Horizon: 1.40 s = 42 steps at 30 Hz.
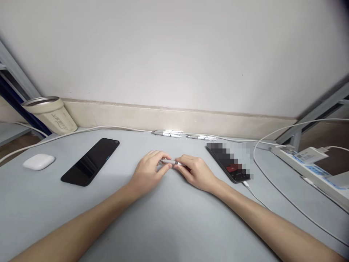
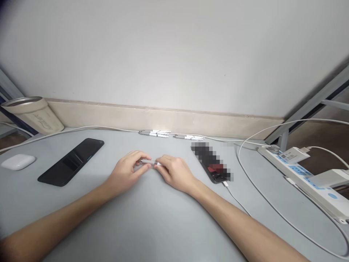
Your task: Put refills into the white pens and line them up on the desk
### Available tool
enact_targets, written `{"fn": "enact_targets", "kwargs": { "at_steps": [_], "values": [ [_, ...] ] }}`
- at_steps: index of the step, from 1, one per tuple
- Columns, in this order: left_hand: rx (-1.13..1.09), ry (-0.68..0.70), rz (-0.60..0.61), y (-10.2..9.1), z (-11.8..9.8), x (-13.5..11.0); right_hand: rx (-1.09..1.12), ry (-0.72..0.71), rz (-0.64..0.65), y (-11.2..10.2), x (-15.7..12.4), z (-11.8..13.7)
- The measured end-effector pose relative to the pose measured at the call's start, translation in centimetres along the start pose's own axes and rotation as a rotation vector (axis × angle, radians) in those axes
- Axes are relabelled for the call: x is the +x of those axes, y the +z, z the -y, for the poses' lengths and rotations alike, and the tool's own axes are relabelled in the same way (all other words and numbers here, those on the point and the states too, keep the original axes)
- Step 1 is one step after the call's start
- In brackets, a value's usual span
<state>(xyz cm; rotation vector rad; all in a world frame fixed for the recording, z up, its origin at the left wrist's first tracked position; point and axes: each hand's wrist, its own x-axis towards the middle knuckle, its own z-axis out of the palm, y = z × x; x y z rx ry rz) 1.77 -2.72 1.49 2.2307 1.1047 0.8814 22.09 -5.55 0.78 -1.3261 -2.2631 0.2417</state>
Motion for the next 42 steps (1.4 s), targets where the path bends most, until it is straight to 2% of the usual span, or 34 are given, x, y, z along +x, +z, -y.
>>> {"fn": "enact_targets", "kwargs": {
  "at_steps": [4,6,10,17,21,24,35,39,42],
  "values": [
    [0.006,-0.136,-0.032,-0.06,0.01,0.04,0.005,-0.003,-0.013,-0.08,0.04,0.16],
    [0.016,-0.158,-0.014,-0.11,0.15,0.08,0.009,-0.009,-0.014,-0.15,0.05,0.21],
    [-0.001,-0.108,0.013,-0.2,0.39,0.11,0.013,-0.011,-0.015,-0.16,0.07,0.07],
    [-0.034,-0.015,-0.022,-0.27,-0.04,-0.02,0.06,-0.004,-0.019,-0.14,0.18,0.08],
    [-0.056,-0.126,-0.073,-0.14,-0.03,-0.04,0.058,-0.008,-0.018,-0.17,0.18,0.17],
    [-0.036,-0.17,-0.052,-0.17,0.17,-0.01,0.046,-0.006,-0.027,-0.09,0.09,0.11],
    [-0.068,0.036,-0.053,-0.58,-0.5,0.03,0.077,-0.028,-0.017,-0.19,0.07,0.2],
    [-0.075,-0.029,-0.087,-0.19,-0.2,0.05,0.106,-0.017,-0.036,-0.24,0.02,0.13],
    [-0.079,-0.082,-0.075,0.19,0.37,0.08,0.247,0.077,-0.146,-0.43,0.04,0.28]
  ]
}}
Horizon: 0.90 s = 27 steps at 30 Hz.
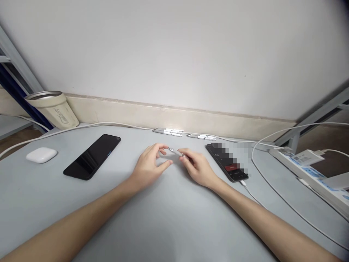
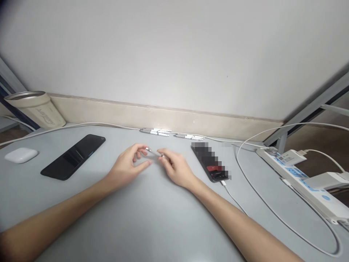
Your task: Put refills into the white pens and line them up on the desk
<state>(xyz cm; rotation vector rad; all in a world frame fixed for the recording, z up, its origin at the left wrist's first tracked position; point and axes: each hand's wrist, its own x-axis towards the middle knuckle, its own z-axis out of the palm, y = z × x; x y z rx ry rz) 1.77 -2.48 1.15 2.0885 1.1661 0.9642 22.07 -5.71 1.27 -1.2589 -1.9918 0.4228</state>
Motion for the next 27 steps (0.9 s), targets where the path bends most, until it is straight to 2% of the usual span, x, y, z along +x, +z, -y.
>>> {"fn": "enact_targets", "kwargs": {
  "at_steps": [2,5,15,23,27],
  "values": [
    [0.012,-0.01,0.025,0.1,0.3,0.0,0.166,0.065,-0.086,-0.1,0.1,0.2],
    [0.033,-0.008,0.057,0.2,0.5,0.1,0.359,0.116,-0.136,0.1,0.3,0.5],
    [0.059,-0.01,0.07,0.2,-0.1,0.1,0.447,0.132,-0.13,0.2,0.2,0.9],
    [0.052,-0.003,0.076,0.3,0.0,0.1,0.413,0.08,-0.121,-0.2,0.1,1.6],
    [0.019,0.006,0.076,0.0,-0.6,-0.1,0.101,-0.002,-0.025,-0.6,-0.1,1.1]
  ]
}}
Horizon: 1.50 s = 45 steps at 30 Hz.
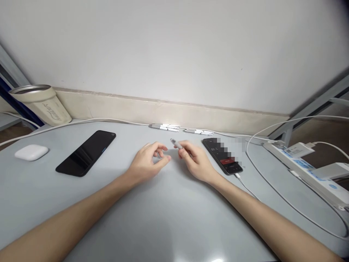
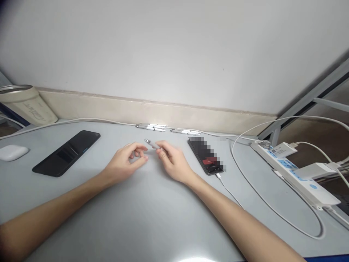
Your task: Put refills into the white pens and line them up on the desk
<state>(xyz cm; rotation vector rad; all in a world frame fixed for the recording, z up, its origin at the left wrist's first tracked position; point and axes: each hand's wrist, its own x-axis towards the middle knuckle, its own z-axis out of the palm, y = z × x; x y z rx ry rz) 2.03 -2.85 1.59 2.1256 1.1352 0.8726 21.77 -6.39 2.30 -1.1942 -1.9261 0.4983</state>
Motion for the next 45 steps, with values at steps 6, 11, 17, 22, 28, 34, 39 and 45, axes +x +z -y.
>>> {"fn": "enact_targets", "kwargs": {
  "at_steps": [6,11,17,22,28,34,39,45],
  "values": [
    [0.065,-0.049,-0.06,-0.5,-0.7,-0.2,-0.326,-0.11,0.201,0.3,-0.2,-0.7],
    [0.12,-0.023,-0.024,-0.6,-0.2,0.1,-0.303,-0.097,0.138,0.7,-0.2,-1.1],
    [0.083,-0.029,-0.01,-0.6,0.2,0.2,-0.323,-0.096,0.141,0.4,-0.2,-1.1],
    [0.045,0.069,-0.035,-0.6,0.1,0.1,-0.333,-0.084,0.144,0.4,-0.2,-1.2],
    [0.052,0.086,-0.013,-0.1,0.2,0.1,-0.339,-0.067,0.141,0.4,-0.2,-1.4],
    [0.144,-0.056,0.039,-0.2,0.4,0.2,-0.34,-0.073,0.144,0.5,-0.2,-1.4],
    [0.109,0.078,0.025,-0.1,0.4,0.4,-0.343,-0.067,0.132,0.6,-0.2,-1.6],
    [0.112,-0.032,-0.001,0.0,0.2,0.2,-0.346,-0.078,0.128,0.6,-0.2,-1.5]
  ]
}}
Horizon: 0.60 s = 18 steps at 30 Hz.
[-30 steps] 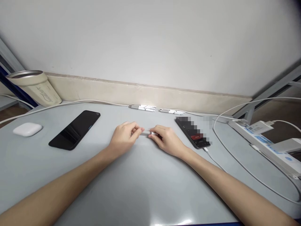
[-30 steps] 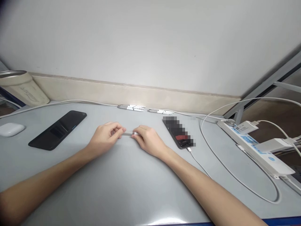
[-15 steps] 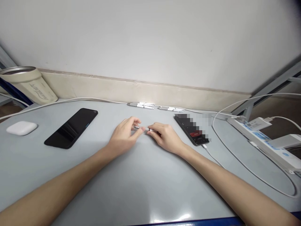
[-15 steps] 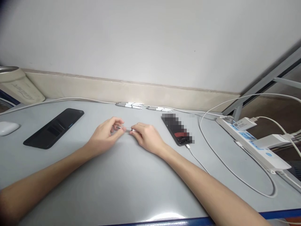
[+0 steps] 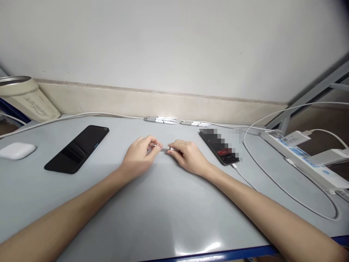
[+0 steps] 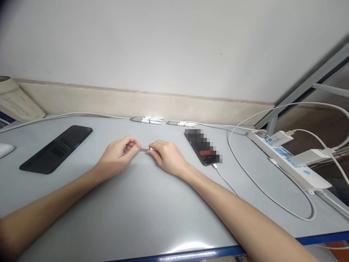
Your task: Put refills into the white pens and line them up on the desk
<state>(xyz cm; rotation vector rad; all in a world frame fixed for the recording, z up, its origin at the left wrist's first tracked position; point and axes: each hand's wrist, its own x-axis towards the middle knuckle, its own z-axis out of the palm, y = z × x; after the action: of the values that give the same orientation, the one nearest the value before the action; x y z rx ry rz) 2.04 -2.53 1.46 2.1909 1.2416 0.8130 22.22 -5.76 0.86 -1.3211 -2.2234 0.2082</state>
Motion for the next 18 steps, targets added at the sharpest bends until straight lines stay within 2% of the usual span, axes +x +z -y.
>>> {"fn": "enact_targets", "kwargs": {
  "at_steps": [3,9,14,18],
  "values": [
    [0.025,-0.005,0.033,-0.15,0.15,0.08,-0.003,-0.004,0.008,-0.03,-0.02,0.0],
    [0.008,0.116,0.001,-0.03,0.16,0.09,0.0,0.005,0.007,0.03,0.02,0.0],
    [0.04,0.003,0.027,0.04,-0.18,0.04,0.007,0.007,0.012,0.07,0.01,0.0],
    [0.069,0.005,0.023,0.0,-0.13,0.08,0.027,-0.002,-0.019,0.05,0.01,-0.07]
  ]
}}
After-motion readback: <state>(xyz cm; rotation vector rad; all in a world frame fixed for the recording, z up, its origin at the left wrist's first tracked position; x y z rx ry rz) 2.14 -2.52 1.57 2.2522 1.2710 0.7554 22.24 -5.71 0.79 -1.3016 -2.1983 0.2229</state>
